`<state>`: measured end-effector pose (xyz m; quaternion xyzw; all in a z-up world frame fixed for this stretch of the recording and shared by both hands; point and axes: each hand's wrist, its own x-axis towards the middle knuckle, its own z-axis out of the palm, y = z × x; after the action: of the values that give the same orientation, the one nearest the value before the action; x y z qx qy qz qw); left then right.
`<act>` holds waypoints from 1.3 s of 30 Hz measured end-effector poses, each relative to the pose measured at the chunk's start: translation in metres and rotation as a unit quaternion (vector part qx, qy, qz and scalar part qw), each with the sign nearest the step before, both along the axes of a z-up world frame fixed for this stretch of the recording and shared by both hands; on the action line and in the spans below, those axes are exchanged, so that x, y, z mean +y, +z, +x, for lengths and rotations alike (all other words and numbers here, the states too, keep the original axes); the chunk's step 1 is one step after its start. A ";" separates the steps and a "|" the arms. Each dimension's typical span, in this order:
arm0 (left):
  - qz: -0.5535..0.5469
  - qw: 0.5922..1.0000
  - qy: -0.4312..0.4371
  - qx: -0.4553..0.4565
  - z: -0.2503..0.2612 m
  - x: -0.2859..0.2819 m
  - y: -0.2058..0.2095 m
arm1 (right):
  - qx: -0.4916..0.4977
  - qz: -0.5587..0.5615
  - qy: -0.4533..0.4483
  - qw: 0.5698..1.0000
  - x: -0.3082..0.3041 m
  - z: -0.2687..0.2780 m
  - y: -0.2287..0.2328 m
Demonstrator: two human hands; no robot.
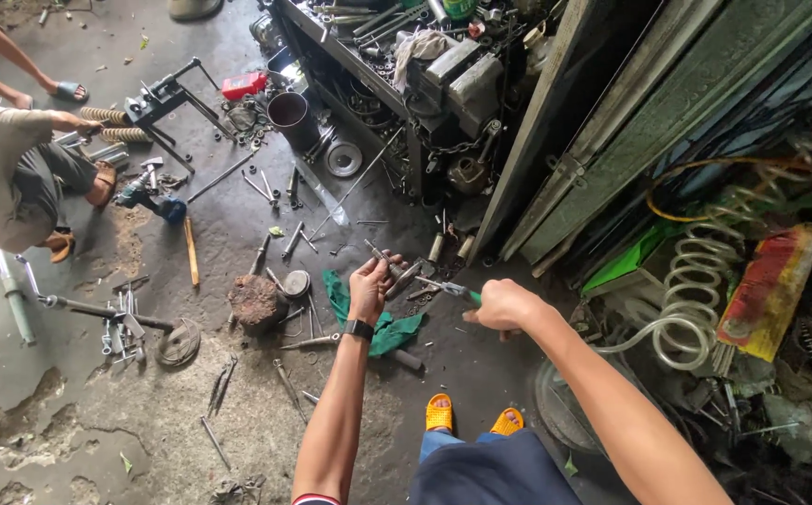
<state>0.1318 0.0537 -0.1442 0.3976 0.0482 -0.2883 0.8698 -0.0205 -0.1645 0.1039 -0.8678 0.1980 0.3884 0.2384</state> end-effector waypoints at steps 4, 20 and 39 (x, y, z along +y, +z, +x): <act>0.101 0.992 0.035 0.064 -0.003 -0.011 0.022 | 0.005 -0.013 0.003 1.000 0.004 0.004 -0.010; 0.296 0.953 0.044 -0.042 -0.016 -0.019 -0.031 | -0.077 -0.057 0.012 0.995 0.013 -0.018 -0.059; 0.393 0.889 0.065 -0.227 -0.028 -0.009 0.030 | -0.052 -0.017 -0.005 0.998 0.019 -0.034 -0.040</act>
<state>0.1042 0.0446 -0.1142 0.7574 -0.0154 -0.0909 0.6464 -0.0545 -0.1451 0.0644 -0.8898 0.1961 0.3381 0.2357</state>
